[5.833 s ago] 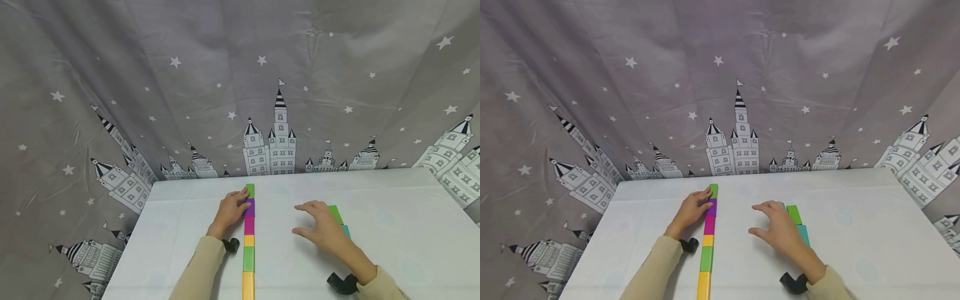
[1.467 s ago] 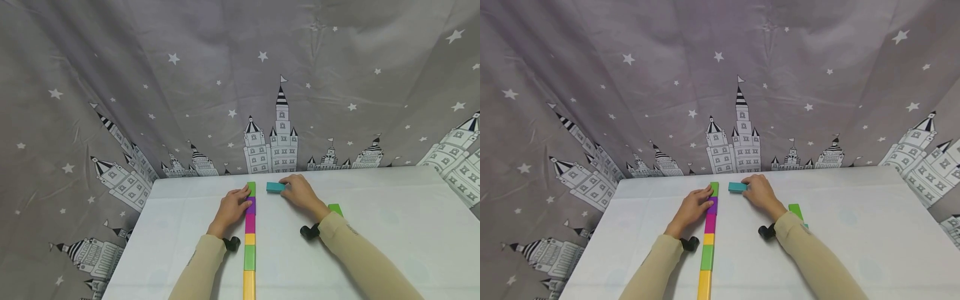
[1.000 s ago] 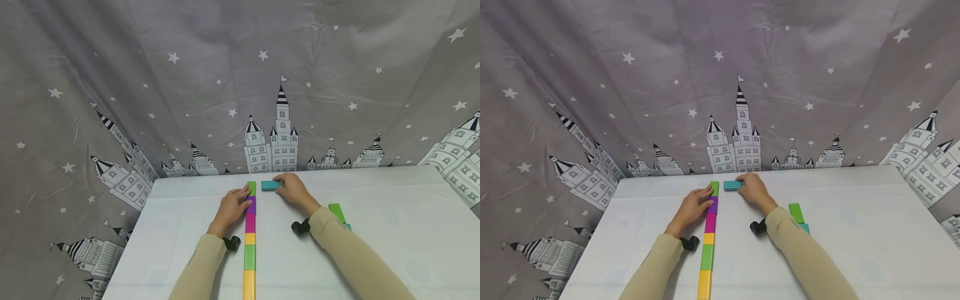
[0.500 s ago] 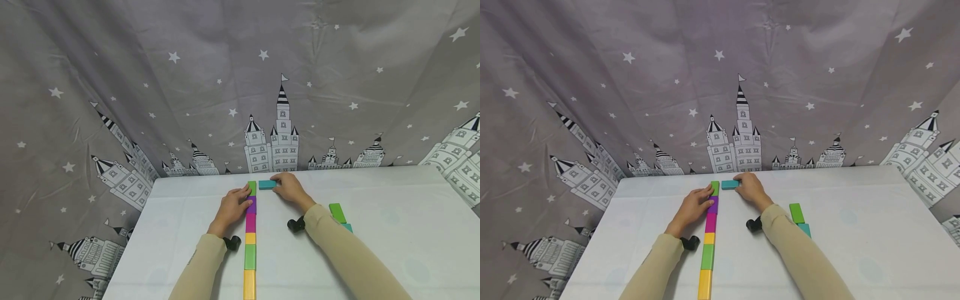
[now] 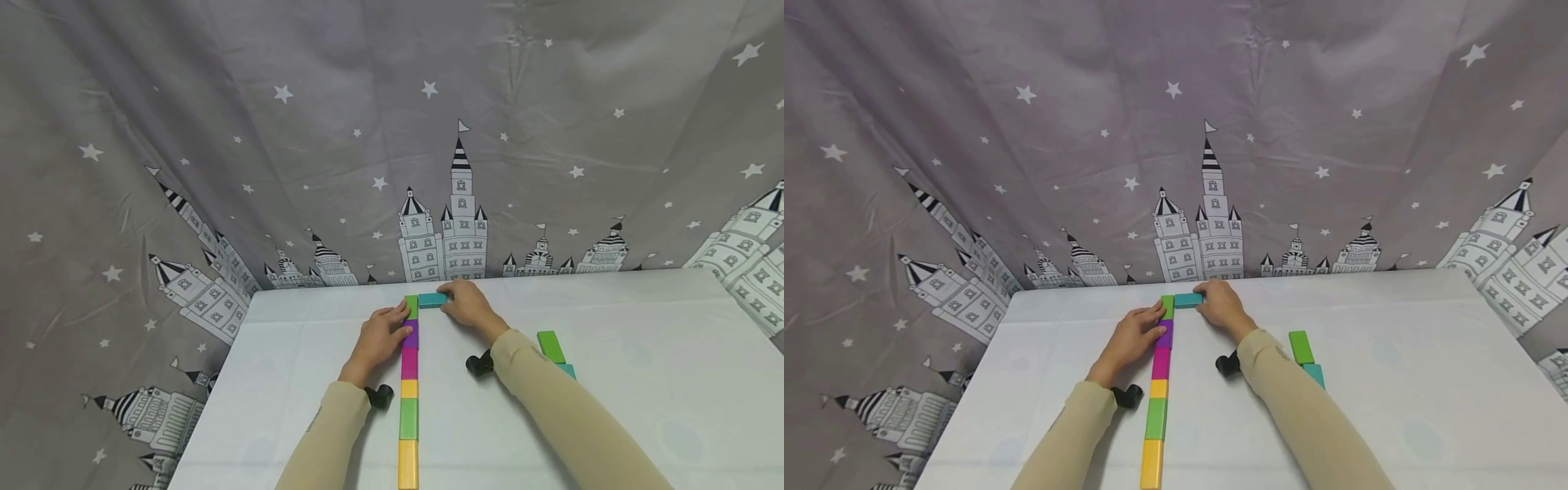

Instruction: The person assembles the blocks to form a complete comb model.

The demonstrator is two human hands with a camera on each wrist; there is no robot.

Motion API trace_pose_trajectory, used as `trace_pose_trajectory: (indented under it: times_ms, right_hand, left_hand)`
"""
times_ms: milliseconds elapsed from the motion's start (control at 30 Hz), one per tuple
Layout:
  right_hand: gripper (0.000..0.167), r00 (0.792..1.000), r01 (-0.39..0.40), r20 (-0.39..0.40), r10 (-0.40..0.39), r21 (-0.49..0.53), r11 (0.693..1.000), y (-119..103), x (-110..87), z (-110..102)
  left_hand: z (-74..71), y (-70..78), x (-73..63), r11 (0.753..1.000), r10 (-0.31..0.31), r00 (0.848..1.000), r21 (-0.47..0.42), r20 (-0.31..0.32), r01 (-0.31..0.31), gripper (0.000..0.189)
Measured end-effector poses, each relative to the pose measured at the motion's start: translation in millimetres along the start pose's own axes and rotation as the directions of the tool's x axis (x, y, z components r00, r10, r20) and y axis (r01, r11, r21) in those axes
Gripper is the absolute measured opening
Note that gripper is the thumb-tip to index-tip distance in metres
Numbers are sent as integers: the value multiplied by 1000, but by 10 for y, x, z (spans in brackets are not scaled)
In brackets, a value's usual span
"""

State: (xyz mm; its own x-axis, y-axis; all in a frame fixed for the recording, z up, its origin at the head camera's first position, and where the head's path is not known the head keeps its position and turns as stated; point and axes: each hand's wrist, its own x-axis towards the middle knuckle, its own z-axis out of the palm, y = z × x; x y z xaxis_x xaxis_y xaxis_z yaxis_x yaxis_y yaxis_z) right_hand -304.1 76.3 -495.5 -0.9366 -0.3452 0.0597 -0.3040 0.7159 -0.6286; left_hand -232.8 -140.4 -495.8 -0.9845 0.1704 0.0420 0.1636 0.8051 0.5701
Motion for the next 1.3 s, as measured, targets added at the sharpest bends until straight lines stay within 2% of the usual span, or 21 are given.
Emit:
trace_pose_trajectory:
  times_ms: [567, 900, 1067, 1300]
  right_hand:
    - [38, 1000, 20, -5, -20, -40, 999, -31, -15, 13]
    - [43, 1000, 27, -12, -27, -11, 1000, -26, -46, 4]
    - [51, 1000, 8, 1, -8, 51, 999, -19, -102, -84]
    - [50, 999, 28, -46, -23, 111, 993, -18, -238, -369]
  left_hand:
    - [-6, -5, 1, 1000, 11, 1000, 8, 3, -11, 48]
    - [4, -7, 2, 1000, 3, 1000, 6, 0, -3, 48]
    - [9, -1, -1, 1000, 6, 1000, -1, 2, -6, 47]
    - [-8, -6, -4, 1000, 8, 1000, -2, -4, -8, 47]
